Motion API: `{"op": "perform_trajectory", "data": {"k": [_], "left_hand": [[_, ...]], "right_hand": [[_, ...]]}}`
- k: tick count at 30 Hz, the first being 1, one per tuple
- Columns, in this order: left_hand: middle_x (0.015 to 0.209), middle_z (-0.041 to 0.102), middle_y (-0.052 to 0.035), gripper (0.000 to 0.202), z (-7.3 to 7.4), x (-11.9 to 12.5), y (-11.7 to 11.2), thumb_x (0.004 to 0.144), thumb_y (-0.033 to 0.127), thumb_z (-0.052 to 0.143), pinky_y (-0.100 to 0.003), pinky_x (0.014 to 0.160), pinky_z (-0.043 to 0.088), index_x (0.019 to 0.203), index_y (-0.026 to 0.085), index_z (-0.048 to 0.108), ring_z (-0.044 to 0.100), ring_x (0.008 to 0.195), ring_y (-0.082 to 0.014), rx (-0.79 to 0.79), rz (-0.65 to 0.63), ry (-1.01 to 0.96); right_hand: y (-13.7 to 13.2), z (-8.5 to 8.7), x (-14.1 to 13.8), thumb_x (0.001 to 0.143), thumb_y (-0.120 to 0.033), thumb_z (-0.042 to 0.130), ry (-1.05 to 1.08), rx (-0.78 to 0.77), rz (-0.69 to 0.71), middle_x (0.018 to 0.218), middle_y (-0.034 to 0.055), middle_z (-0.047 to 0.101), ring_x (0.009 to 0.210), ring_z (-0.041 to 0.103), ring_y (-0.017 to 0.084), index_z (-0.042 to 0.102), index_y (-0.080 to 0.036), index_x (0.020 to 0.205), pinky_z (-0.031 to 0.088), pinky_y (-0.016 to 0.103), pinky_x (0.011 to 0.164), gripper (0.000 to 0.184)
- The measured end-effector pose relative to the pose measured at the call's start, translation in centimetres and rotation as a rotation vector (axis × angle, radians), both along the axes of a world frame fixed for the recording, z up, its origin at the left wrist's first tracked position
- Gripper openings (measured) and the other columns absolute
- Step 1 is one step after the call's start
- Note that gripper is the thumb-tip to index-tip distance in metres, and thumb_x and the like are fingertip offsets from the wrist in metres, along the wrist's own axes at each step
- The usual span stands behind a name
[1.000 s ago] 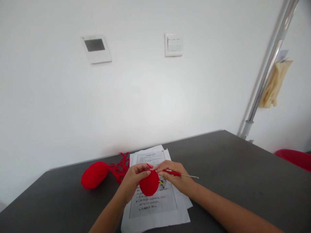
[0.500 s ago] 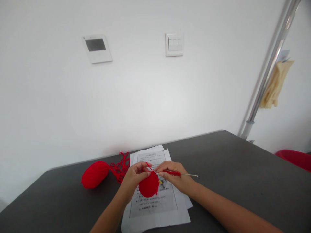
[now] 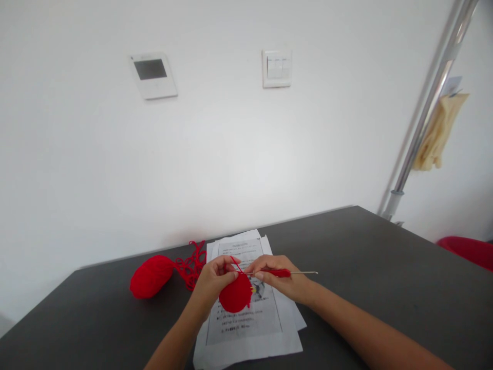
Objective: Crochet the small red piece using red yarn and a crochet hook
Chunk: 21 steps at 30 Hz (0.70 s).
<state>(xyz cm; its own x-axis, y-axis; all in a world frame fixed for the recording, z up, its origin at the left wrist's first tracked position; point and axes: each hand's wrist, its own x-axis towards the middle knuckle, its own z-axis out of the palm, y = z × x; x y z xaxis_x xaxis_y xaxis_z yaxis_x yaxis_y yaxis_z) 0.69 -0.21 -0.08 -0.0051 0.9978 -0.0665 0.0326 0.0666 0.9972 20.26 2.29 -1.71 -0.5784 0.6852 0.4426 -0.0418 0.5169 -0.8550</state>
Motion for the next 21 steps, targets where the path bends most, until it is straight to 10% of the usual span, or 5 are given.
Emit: {"op": "perform_trajectory", "data": {"k": [21], "left_hand": [[0.082,0.063,-0.0027,0.006,-0.1,0.7,-0.8,0.068,0.013,0.055,-0.028,0.073,0.045,0.069,0.018,0.057,0.059,0.082,-0.018,0.378,-0.062,0.38]], "right_hand": [[-0.9,-0.1,-0.8,0.09,-0.02,0.046,-0.136,0.411,-0.056,0.091,0.006,0.062,0.087,0.058,0.015,0.058,-0.017,0.087,0.047,0.027,0.079,0.012]]}}
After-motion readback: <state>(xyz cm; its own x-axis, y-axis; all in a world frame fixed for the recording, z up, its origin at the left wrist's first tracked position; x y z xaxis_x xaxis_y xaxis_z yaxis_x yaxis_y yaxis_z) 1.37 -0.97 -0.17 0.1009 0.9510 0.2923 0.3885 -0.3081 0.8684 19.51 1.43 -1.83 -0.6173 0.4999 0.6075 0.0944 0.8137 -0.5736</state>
